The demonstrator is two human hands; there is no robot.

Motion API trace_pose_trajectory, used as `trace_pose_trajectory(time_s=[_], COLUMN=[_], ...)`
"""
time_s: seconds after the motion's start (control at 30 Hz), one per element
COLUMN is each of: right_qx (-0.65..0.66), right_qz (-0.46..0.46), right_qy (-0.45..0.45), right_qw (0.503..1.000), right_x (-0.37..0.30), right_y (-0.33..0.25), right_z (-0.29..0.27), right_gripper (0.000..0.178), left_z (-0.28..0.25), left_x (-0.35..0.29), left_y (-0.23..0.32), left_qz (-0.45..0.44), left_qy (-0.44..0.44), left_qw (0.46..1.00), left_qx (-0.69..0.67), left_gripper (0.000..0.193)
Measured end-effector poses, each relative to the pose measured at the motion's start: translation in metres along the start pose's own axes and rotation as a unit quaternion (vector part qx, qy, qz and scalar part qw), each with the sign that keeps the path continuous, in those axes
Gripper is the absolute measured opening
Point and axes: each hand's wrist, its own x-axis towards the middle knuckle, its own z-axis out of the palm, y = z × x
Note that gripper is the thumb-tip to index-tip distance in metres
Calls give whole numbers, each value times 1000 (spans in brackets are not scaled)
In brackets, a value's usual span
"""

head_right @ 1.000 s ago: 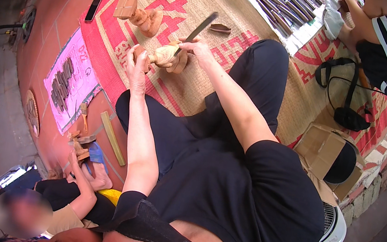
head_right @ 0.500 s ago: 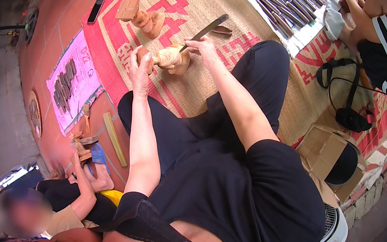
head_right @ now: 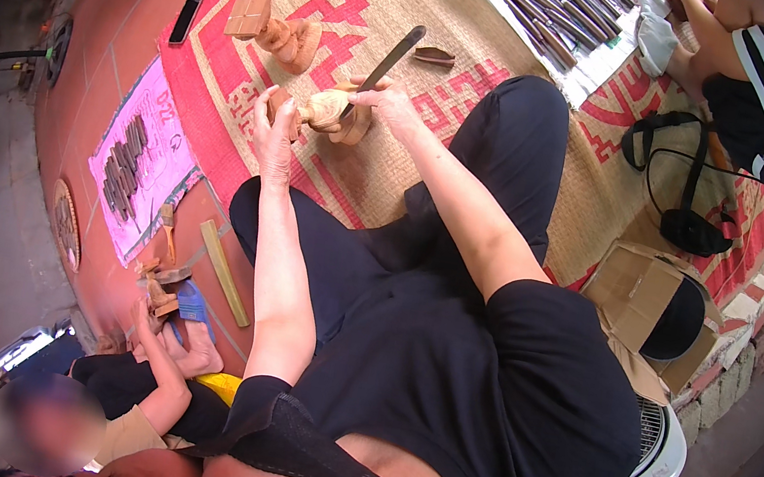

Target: The person sits on a mat and uses a knife to carve a small piece of wood. They hold the wood in their left hand and carefully shave off pieces with the knife in their right hand, rotating the wood as needed.

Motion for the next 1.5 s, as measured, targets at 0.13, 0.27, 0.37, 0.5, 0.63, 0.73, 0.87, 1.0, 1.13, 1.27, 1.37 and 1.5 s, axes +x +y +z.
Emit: trace_pose_trajectory(time_s=[0.13,0.27,0.37,0.5,0.63,0.73,0.87,1.0,1.13,1.27,1.37,1.5], right_qx=[88,92,67,112,88,57,125,95,78,138,91,61], right_qz=[70,58,55,89,51,41,72,53,66,73,71,62], right_qy=[123,54,36,112,41,17,116,48,29,119,49,42], right_qw=[986,993,996,983,994,997,983,993,994,981,992,995], right_x=[6,-3,-3,1,-6,-6,1,-4,0,9,-2,1], right_y=[5,-1,0,-2,-5,-1,4,-1,4,9,-6,2], right_z=[-20,-7,-3,-14,-5,0,-14,-5,0,-21,-3,-4], right_gripper=[33,31,29,24,28,28,29,29,27,26,28,30], left_z=[1,-1,1,-1,-2,-2,-2,-2,-1,0,-4,-1], left_x=[-2,-2,2,2,4,4,5,4,5,6,3,5], left_y=[6,-1,-4,-6,-6,-5,-9,-5,-6,-5,-5,-2], left_qz=[7,-1,7,3,-17,-18,-19,-14,-8,-1,-14,-15], left_qy=[-5,2,-1,3,4,1,2,-1,3,6,11,2], left_qw=[1000,1000,1000,1000,999,999,999,999,999,1000,999,999], left_qx=[-4,-20,-14,-21,-43,-31,-40,-50,-34,-16,-29,-39], left_gripper=[50,51,51,51,50,50,50,49,48,48,47,48])
